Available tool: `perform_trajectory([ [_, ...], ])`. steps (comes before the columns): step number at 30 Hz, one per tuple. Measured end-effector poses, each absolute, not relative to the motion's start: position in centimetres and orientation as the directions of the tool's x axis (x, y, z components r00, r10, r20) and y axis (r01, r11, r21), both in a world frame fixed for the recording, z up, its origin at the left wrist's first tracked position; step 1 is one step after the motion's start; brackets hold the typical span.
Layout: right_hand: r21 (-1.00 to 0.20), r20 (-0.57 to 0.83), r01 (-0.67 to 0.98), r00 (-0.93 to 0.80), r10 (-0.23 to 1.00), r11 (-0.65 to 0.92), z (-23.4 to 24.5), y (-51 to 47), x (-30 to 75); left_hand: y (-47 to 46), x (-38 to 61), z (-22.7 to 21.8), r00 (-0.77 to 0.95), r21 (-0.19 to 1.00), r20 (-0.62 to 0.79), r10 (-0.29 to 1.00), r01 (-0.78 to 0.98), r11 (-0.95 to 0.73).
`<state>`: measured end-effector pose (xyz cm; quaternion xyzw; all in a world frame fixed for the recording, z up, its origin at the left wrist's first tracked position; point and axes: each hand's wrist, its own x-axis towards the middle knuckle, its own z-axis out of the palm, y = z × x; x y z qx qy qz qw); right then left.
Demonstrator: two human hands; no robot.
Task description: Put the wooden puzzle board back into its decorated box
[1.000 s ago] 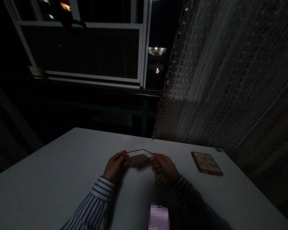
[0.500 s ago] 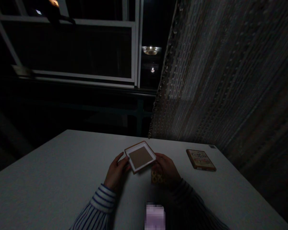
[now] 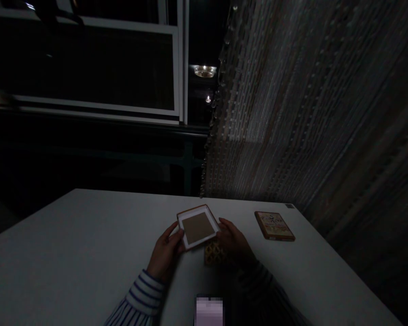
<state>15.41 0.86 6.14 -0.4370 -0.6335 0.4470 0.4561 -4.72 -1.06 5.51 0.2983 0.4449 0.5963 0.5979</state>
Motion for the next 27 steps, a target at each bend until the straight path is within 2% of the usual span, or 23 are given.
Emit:
perform_trajectory([
  [2,-0.914,0.236,0.279,-0.229,0.944,0.296,6.7,0.9,15.7,-0.8,-4.7,5.6,-0.112,0.881,-0.18,0.977,-0.46,0.11],
  [4,-0.807,0.337,0.383,-0.326,0.883,0.449,7.2,1.2,16.0,-0.4,-4.8,5.6,-0.121,0.869,-0.193,0.974,-0.482,0.112],
  [7,-0.633,0.451,0.445,-0.453,0.769,0.633,7.4,1.9,16.4,0.1,-4.9,5.4,-0.128,0.849,-0.213,0.969,-0.514,0.119],
  [11,-0.499,0.53,0.486,-0.485,0.696,0.718,7.0,2.3,16.6,0.2,-4.8,5.3,-0.112,0.833,-0.202,0.973,-0.542,0.11],
  [16,-0.429,0.582,0.474,-0.507,0.636,0.769,5.7,1.6,17.7,-1.0,-4.3,5.7,-0.067,0.849,-0.123,0.99,-0.523,0.07],
  [18,-0.33,0.626,0.498,-0.52,0.581,0.802,4.6,1.0,18.5,-1.4,-4.2,5.5,-0.062,0.892,-0.082,0.995,-0.449,0.045],
  [22,-0.231,0.64,0.589,-0.507,0.577,0.775,2.8,0.1,19.6,-1.5,-4.3,4.2,-0.175,0.987,0.026,0.984,-0.152,-0.053],
  [25,-0.176,0.639,0.626,-0.514,0.572,0.76,2.3,-0.1,19.8,-1.4,-4.3,2.9,-0.203,0.994,0.106,0.973,0.044,-0.099],
  [27,-0.18,0.632,0.626,-0.517,0.577,0.759,2.2,-0.1,19.8,-1.4,-4.2,2.2,-0.183,0.961,0.239,0.954,0.182,-0.206],
])
